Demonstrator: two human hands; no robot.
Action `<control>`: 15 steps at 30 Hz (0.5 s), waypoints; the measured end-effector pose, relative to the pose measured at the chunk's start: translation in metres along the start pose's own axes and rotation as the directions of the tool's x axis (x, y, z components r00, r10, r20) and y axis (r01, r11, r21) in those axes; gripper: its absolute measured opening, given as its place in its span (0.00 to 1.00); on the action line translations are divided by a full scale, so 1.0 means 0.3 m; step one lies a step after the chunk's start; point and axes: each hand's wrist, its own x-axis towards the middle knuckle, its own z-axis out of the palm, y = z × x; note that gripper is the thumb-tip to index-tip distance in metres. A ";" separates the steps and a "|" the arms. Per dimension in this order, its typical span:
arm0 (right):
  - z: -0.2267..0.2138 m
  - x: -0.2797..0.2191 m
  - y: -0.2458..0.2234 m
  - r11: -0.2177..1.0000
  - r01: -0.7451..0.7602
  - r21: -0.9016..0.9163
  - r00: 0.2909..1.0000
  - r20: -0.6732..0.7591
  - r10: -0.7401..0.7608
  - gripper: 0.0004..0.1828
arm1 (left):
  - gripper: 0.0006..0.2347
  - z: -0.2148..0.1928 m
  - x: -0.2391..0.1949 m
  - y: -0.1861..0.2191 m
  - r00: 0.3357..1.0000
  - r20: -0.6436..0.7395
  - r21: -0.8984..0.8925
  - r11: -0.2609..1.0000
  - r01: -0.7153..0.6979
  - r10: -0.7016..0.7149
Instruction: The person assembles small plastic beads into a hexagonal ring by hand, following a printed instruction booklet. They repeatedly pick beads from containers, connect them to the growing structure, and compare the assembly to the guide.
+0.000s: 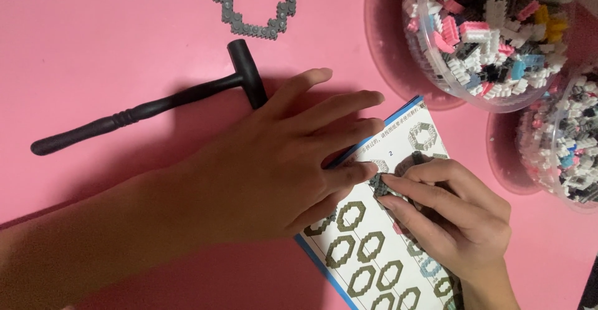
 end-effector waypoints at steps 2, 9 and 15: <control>-0.003 0.000 -0.008 1.000 -0.001 -0.029 1.000 0.006 0.002 0.13 | 0.07 0.003 -0.001 0.001 1.000 0.018 0.023 1.000 0.003 -0.003; -0.005 0.011 -0.015 0.998 -0.008 -0.055 1.000 0.007 0.008 0.12 | 0.07 -0.003 0.000 0.000 1.000 0.024 0.032 0.999 -0.002 0.002; 0.003 0.003 -0.007 1.000 0.007 -0.024 1.000 -0.013 -0.007 0.12 | 0.08 0.003 -0.005 0.002 1.000 0.026 0.033 0.999 0.006 -0.007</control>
